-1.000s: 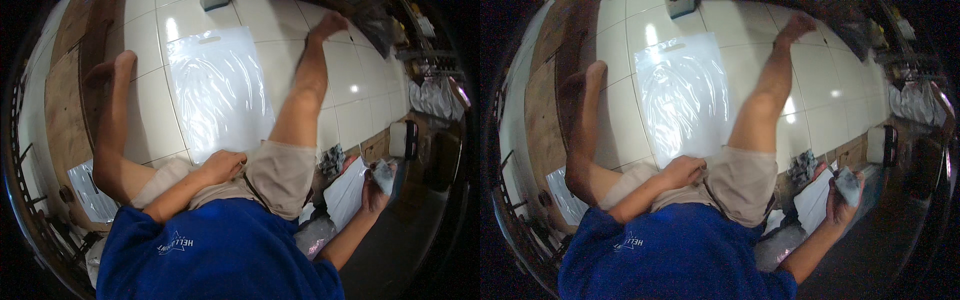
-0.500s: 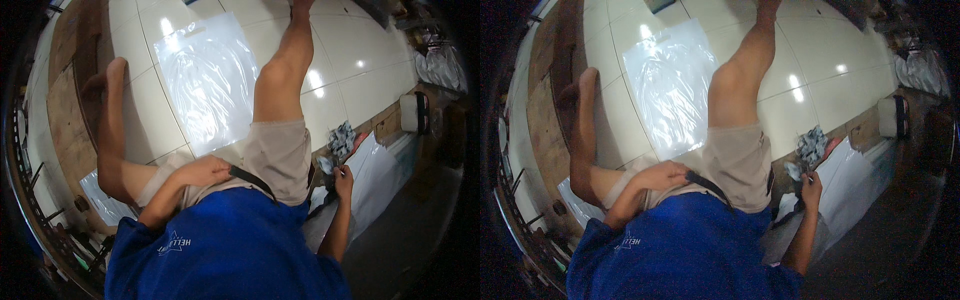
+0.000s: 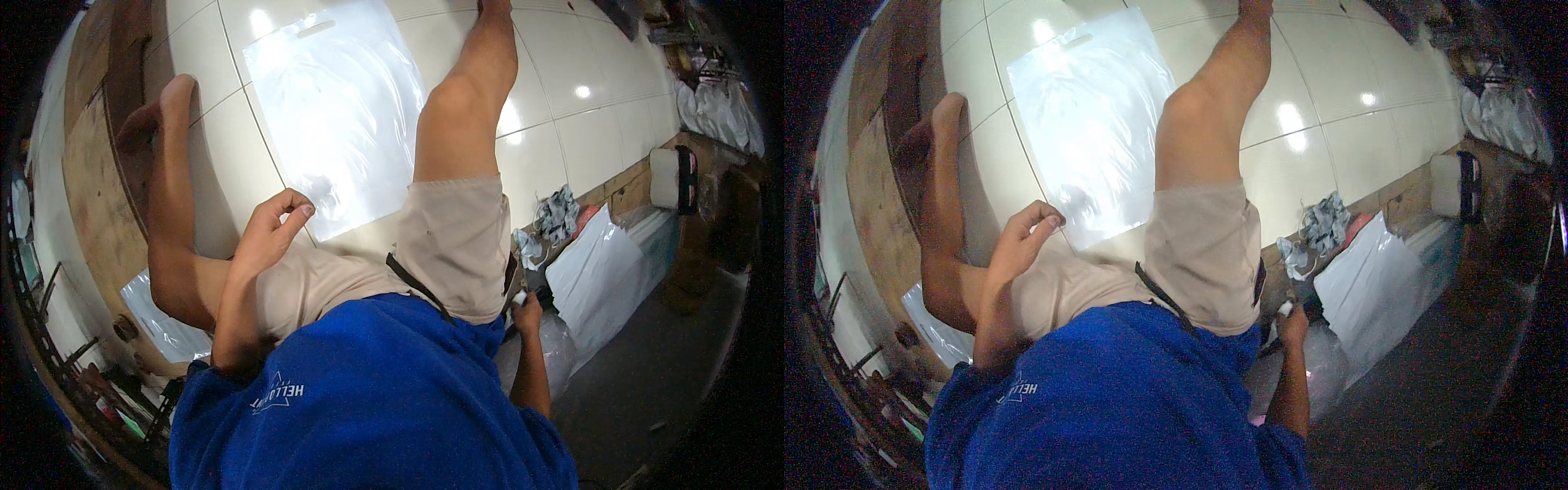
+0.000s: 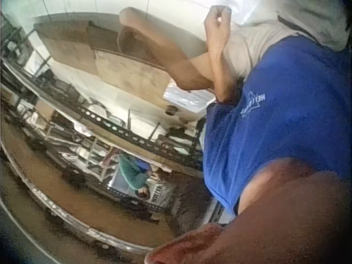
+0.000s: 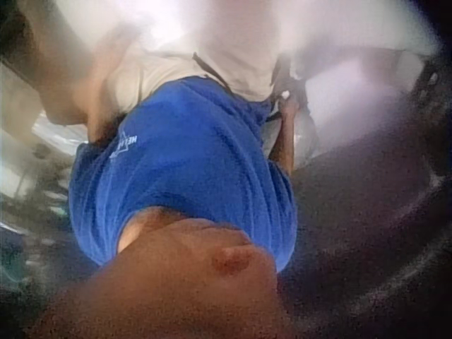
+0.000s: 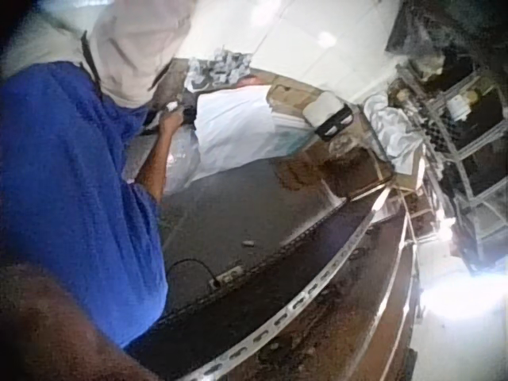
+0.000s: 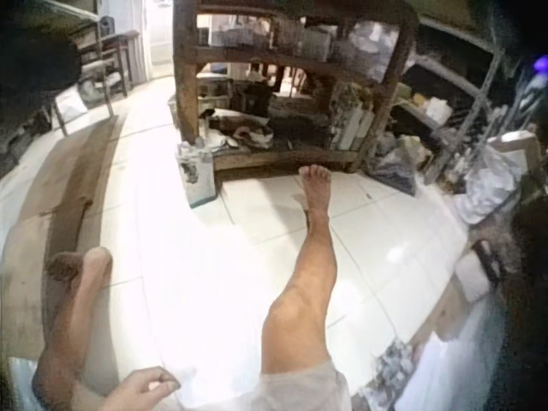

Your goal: The person sits on the floor and wipes a large white plastic sheet with a cloth. They repeatedly apply liquid from a bottle onto the cloth and continue wiping the surface of the sheet.

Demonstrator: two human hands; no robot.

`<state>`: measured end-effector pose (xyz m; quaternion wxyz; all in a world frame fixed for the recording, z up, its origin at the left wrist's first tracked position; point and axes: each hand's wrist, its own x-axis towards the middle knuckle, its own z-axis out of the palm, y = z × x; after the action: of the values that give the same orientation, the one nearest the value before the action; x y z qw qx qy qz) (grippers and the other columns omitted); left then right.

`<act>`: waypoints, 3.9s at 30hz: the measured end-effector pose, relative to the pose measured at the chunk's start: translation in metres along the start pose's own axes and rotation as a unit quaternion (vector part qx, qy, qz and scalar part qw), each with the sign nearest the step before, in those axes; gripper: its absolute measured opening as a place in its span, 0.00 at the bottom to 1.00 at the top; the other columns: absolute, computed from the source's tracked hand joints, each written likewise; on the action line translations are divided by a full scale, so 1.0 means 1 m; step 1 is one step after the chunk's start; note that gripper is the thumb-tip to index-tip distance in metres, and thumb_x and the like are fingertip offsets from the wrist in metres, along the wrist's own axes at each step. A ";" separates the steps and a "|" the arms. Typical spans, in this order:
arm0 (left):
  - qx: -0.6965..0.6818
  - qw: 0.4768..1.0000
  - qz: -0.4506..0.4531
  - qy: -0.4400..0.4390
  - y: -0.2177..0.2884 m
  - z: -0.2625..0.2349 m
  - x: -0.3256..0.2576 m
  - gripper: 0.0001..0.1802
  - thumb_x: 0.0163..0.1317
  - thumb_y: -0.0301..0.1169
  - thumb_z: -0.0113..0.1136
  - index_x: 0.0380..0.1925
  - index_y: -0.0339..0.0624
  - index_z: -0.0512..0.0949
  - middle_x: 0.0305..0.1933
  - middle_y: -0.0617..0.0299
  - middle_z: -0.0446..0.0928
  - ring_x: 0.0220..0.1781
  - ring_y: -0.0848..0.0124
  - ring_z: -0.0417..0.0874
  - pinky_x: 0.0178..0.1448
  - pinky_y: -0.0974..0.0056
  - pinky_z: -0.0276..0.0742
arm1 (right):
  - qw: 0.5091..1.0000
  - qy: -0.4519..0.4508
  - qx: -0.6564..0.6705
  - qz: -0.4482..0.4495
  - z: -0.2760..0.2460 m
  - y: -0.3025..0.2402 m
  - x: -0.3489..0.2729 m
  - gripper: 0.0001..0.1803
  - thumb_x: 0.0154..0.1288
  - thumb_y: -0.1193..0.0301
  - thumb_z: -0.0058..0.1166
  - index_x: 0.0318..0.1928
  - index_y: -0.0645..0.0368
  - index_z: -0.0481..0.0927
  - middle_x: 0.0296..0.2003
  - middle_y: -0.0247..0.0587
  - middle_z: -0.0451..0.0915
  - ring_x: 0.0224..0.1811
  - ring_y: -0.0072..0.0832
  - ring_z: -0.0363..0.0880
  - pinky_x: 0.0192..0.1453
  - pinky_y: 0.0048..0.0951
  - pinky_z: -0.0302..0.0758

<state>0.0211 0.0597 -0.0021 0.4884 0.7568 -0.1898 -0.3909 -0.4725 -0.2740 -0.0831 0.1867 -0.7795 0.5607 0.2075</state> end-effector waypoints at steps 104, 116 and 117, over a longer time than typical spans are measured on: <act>0.382 0.857 0.262 0.225 0.135 -0.091 0.200 0.35 0.49 0.34 0.69 0.59 0.44 0.69 0.46 0.52 0.72 0.49 0.55 0.73 0.53 0.53 0.68 | 0.703 -0.149 0.574 -0.393 -0.163 -0.570 0.170 0.13 0.70 0.72 0.51 0.49 0.69 0.78 0.37 0.36 0.80 0.37 0.21 0.78 0.44 0.24 0.77; 0.608 0.728 0.243 0.203 0.194 -0.069 0.142 0.26 0.48 0.38 0.69 0.48 0.49 0.73 0.39 0.65 0.73 0.45 0.66 0.74 0.47 0.60 0.67 | 0.693 -0.158 0.499 -0.496 -0.135 -0.555 0.130 0.16 0.75 0.68 0.45 0.52 0.68 0.76 0.39 0.37 0.80 0.38 0.21 0.78 0.44 0.25 0.78; 0.631 0.713 0.238 0.193 0.200 -0.068 0.141 0.25 0.48 0.38 0.68 0.47 0.49 0.73 0.39 0.66 0.73 0.44 0.67 0.74 0.46 0.60 0.67 | 0.690 -0.164 0.505 -0.491 -0.135 -0.557 0.125 0.16 0.75 0.68 0.44 0.52 0.68 0.76 0.40 0.38 0.80 0.39 0.22 0.79 0.45 0.27 0.79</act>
<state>0.1806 -0.0847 0.1332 0.0003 0.8777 -0.4678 0.1035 0.1083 -0.2769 -0.0032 0.7168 -0.6851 0.0786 -0.1035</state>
